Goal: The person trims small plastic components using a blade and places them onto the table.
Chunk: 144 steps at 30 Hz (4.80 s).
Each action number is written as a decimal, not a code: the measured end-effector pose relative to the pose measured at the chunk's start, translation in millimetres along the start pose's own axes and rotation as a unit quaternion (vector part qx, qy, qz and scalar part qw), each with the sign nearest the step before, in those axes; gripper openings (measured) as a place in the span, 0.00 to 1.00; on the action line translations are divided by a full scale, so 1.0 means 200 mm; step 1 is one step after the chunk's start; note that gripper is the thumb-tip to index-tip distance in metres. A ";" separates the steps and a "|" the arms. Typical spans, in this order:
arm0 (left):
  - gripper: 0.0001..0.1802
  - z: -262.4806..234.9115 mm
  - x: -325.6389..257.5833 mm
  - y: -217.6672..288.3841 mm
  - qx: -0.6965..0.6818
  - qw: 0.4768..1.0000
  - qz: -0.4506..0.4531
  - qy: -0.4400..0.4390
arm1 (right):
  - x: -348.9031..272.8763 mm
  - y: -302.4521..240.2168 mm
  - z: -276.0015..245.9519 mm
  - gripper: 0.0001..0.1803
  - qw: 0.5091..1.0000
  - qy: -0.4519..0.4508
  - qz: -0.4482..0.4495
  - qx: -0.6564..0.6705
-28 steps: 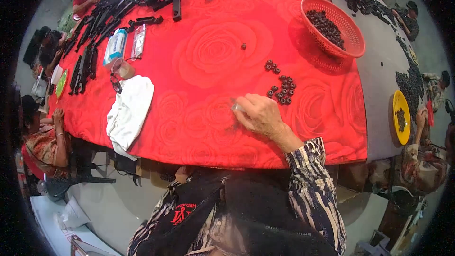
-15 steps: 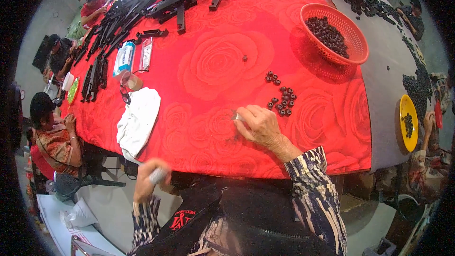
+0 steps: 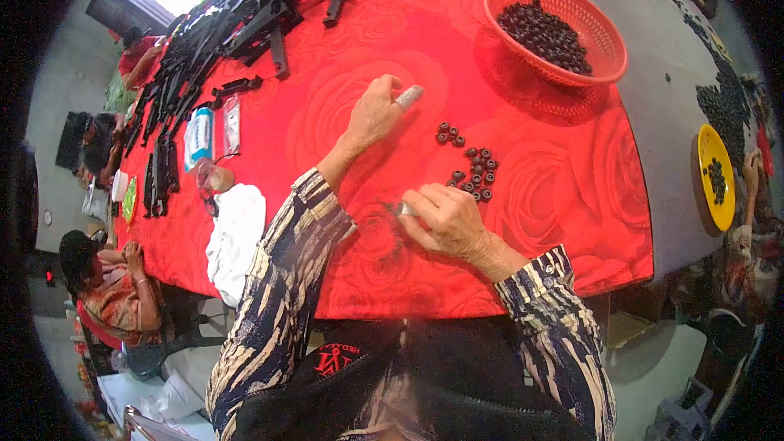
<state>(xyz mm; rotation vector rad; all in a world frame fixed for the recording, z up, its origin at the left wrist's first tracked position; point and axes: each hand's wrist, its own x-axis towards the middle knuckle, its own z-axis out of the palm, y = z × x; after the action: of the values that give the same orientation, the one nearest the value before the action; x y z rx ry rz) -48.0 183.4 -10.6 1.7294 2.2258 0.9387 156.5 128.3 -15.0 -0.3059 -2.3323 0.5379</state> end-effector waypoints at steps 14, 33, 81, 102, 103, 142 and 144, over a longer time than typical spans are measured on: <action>0.13 0.04 -0.33 0.20 -0.008 0.968 0.226 -0.105 | -0.01 -0.02 0.05 0.13 0.998 -0.001 -0.053 0.018; 0.06 -0.80 -0.95 0.44 -0.337 0.853 0.395 0.049 | 0.00 -0.05 0.03 0.12 0.997 -0.027 -0.070 0.034; 0.08 -0.48 -0.70 0.09 -0.229 0.972 0.014 0.055 | 0.01 -0.01 0.03 0.08 0.986 0.056 0.103 0.116; 0.12 -0.42 -0.57 -0.29 -0.695 0.695 -0.182 -0.004 | 0.00 0.04 0.05 0.10 0.995 0.043 0.061 0.072; 0.12 -0.45 -0.61 -0.34 -0.758 0.622 -0.195 -0.021 | 0.00 0.04 0.06 0.11 0.995 0.042 0.055 0.070; 0.10 -0.20 -0.74 -0.01 -0.799 0.556 -0.135 -0.183 | 0.03 -0.14 -0.08 0.12 0.924 0.029 0.225 0.308; 0.10 -0.21 -0.76 -0.01 -0.812 0.533 -0.139 -0.192 | 0.04 -0.14 -0.08 0.12 0.918 0.013 0.245 0.312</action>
<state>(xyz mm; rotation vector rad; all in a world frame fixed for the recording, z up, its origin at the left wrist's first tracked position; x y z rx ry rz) -22.4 28.7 -14.0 0.4371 0.4591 1.4474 161.0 110.8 13.5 -0.5801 -1.9152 1.4650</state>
